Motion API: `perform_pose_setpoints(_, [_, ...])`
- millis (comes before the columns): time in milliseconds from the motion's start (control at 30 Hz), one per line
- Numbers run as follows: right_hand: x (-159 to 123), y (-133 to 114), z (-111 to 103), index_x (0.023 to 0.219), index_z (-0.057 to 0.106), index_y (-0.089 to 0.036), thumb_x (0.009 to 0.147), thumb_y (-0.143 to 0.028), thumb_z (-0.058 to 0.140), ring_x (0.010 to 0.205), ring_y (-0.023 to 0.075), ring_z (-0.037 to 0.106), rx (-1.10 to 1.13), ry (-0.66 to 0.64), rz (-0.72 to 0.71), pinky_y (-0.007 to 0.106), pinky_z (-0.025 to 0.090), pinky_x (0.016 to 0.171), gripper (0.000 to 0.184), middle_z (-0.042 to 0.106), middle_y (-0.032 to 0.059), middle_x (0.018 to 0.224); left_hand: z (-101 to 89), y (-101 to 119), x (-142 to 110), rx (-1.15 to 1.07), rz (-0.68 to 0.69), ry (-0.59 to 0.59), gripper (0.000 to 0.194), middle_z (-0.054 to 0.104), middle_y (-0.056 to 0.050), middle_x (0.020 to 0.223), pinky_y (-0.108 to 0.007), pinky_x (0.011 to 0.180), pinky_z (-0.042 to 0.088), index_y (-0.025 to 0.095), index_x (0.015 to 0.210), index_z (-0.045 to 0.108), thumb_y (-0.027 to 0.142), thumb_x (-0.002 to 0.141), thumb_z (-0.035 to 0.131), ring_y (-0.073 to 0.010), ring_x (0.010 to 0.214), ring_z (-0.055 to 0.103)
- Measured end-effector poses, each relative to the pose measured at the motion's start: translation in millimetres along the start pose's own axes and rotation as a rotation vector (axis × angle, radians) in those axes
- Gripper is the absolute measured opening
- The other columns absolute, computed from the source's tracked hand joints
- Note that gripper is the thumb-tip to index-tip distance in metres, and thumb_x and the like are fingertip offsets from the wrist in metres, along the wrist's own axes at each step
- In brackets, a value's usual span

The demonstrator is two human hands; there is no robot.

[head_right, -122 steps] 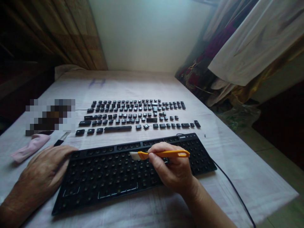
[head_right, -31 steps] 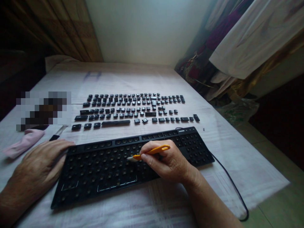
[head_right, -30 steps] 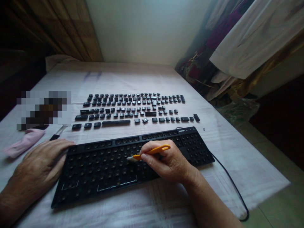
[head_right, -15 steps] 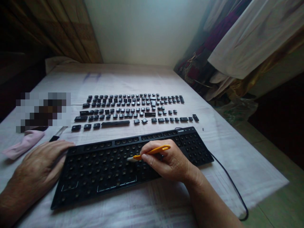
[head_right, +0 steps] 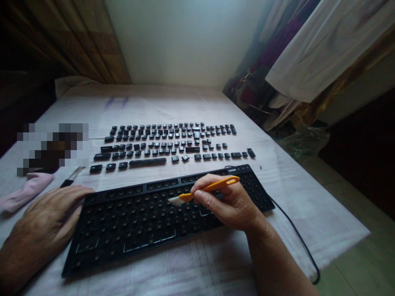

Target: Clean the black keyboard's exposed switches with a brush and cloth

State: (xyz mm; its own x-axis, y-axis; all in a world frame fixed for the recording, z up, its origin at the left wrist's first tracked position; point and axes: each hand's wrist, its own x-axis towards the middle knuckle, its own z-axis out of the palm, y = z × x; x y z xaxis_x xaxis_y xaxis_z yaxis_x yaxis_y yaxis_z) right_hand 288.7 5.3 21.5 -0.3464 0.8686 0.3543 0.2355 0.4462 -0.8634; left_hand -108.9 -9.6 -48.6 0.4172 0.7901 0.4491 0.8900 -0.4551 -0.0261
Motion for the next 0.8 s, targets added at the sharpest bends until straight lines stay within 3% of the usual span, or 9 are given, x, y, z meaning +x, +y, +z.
perform_pose_setpoints(300, [0.2,3.7,-5.4,0.089,0.072,-0.019,0.091,-0.014,0.066,0.066,0.0164,0.072,-0.121,-0.074,0.000,0.025,0.059,0.060,0.008,0.076,0.0038,0.076,0.3,-0.4,-0.1,0.016,0.026,0.011,0.030,0.068,-0.015,0.113,-0.048,0.098,0.047,0.015,0.117,0.058,0.027,0.098,0.040,-0.0315,0.109,0.064])
perform_pose_setpoints(533, [1.5,6.1,-0.8,0.087,0.071,-0.016,0.092,-0.013,0.061,0.061,0.0139,0.066,-0.178,-0.194,0.003,0.023,0.052,0.055,0.011,0.072,0.0036,0.072,-1.3,0.5,2.1,0.027,0.025,0.005,0.030,0.068,-0.014,0.111,-0.047,0.095,0.047,0.015,0.117,0.058,0.028,0.099,0.038,-0.0302,0.106,0.064])
perform_pose_setpoints(800, [2.0,6.3,3.4,0.090,0.072,-0.016,0.093,-0.014,0.064,0.063,0.0139,0.068,-0.065,-0.166,-0.018,0.023,0.055,0.056,0.009,0.074,0.0043,0.076,2.5,-3.9,-0.8,0.024,-0.007,-0.004,0.030,0.070,-0.010,0.111,-0.046,0.097,0.048,0.022,0.117,0.056,0.032,0.098,0.035,-0.0278,0.106,0.065])
